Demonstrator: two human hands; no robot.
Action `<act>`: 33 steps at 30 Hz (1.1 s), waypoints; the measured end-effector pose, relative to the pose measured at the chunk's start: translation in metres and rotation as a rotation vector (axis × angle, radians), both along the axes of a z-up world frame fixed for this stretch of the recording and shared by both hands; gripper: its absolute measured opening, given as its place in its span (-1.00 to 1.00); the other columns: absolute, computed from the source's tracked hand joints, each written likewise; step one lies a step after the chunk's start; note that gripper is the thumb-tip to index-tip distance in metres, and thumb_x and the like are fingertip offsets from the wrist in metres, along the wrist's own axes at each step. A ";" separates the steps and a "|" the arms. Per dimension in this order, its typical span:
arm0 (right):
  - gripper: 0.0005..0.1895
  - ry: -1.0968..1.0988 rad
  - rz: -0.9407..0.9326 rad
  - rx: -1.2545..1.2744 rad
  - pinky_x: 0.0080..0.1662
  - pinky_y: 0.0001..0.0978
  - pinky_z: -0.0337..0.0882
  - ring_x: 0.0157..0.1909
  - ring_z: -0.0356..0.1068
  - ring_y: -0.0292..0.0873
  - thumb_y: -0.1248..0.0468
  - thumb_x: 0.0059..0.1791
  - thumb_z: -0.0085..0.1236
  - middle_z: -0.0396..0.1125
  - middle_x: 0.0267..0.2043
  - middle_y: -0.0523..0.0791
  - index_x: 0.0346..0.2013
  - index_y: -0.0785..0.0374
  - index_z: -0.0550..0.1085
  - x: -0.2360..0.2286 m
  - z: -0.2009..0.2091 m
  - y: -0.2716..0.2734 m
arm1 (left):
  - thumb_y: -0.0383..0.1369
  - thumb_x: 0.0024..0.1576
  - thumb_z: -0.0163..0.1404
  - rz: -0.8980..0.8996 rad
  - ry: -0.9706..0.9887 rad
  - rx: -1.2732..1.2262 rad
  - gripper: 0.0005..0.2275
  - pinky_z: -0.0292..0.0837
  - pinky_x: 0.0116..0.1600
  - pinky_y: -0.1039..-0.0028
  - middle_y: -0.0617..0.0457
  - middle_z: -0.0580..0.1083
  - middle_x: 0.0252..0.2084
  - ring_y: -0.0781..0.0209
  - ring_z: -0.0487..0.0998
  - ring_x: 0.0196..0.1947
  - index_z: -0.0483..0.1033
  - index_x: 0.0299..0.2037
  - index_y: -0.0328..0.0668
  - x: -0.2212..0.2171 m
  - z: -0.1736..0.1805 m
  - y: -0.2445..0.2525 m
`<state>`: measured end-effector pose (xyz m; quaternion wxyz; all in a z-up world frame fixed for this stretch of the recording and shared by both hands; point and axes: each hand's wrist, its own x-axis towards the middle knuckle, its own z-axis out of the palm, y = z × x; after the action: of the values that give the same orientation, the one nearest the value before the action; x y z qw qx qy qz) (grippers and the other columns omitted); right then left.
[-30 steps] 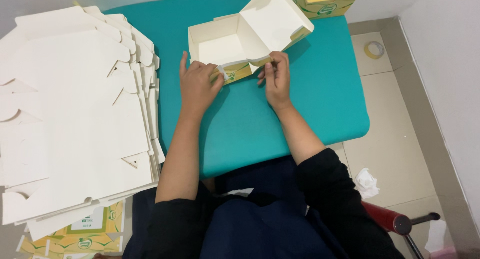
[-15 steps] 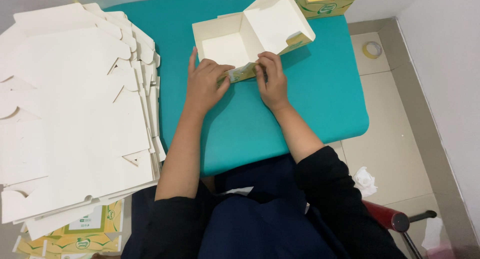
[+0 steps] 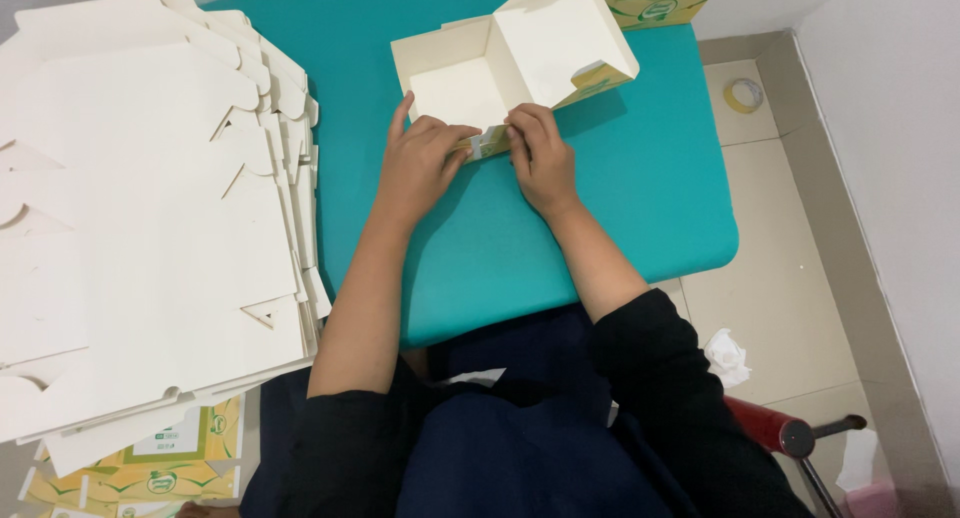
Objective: The person assembles flat cardboard pieces into small rectangular boxes by folding the sides and tucking the flaps into slots. They repeat this process for multiple boxes, stacking the finished ones on the table.
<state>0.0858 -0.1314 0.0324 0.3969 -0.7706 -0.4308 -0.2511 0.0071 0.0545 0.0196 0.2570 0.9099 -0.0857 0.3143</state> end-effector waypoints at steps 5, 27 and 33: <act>-0.86 -0.020 0.021 -0.078 -0.53 -0.23 0.48 -0.50 0.42 -0.08 0.29 0.17 -0.11 0.24 -0.18 -0.25 -0.04 0.02 0.41 0.004 -0.009 -0.003 | -0.43 0.12 0.25 0.006 -0.003 0.011 -0.82 -0.11 0.49 -0.08 0.04 0.61 -0.34 0.23 0.59 -0.14 0.63 -0.09 -0.06 -0.001 0.004 -0.001; -0.82 -0.086 -0.001 -0.120 -0.54 -0.30 0.40 -0.64 0.26 -0.17 0.27 0.16 -0.16 0.15 -0.27 -0.27 -0.06 -0.03 0.43 0.003 -0.012 -0.002 | -0.35 0.24 -0.06 0.065 -0.004 -0.182 -0.92 -0.03 0.45 -0.02 0.04 0.60 -0.23 0.16 0.59 -0.16 0.28 -0.24 -0.02 -0.002 0.005 -0.001; -0.83 -0.080 -0.013 -0.128 -0.56 -0.26 0.38 -0.65 0.27 -0.12 0.27 0.15 -0.15 0.15 -0.28 -0.26 -0.06 -0.02 0.42 0.003 -0.013 -0.003 | -0.37 0.27 -0.08 0.101 -0.002 -0.124 -0.95 0.00 0.45 -0.03 -0.02 0.54 -0.30 0.10 0.59 -0.18 0.29 -0.19 -0.06 0.000 -0.001 0.002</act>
<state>0.0890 -0.1341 0.0199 0.3280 -0.7864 -0.4565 -0.2562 0.0069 0.0566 0.0191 0.2967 0.8949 -0.0203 0.3327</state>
